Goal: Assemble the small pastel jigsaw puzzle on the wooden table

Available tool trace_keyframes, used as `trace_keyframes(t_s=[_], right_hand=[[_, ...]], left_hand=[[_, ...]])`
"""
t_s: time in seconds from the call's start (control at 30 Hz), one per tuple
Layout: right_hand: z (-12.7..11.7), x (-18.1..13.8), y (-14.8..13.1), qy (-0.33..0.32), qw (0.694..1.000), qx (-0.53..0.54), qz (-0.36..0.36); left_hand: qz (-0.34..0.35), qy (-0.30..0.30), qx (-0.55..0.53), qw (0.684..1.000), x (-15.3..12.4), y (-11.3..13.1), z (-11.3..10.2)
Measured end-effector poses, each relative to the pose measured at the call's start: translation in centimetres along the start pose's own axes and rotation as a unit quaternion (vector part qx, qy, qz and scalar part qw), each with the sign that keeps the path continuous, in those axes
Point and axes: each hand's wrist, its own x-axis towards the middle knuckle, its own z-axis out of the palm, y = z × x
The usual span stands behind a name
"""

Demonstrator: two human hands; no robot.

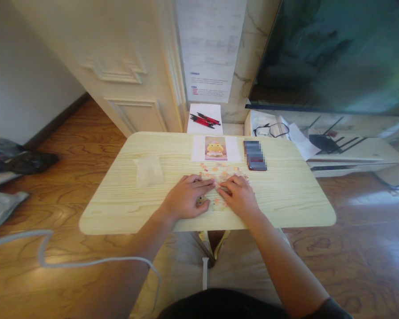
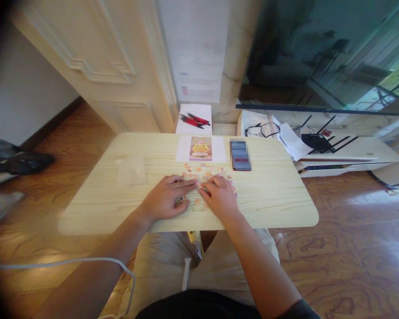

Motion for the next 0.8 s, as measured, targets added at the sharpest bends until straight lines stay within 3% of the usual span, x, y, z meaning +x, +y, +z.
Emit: trace_keyframes(t_s=[0.8], right_hand=[[-0.35,0.28,-0.28,-0.005,1.0,0.009,-0.019]], left_hand=[[-0.014,-0.021,-0.002,1.0,0.2,0.21,-0.08]])
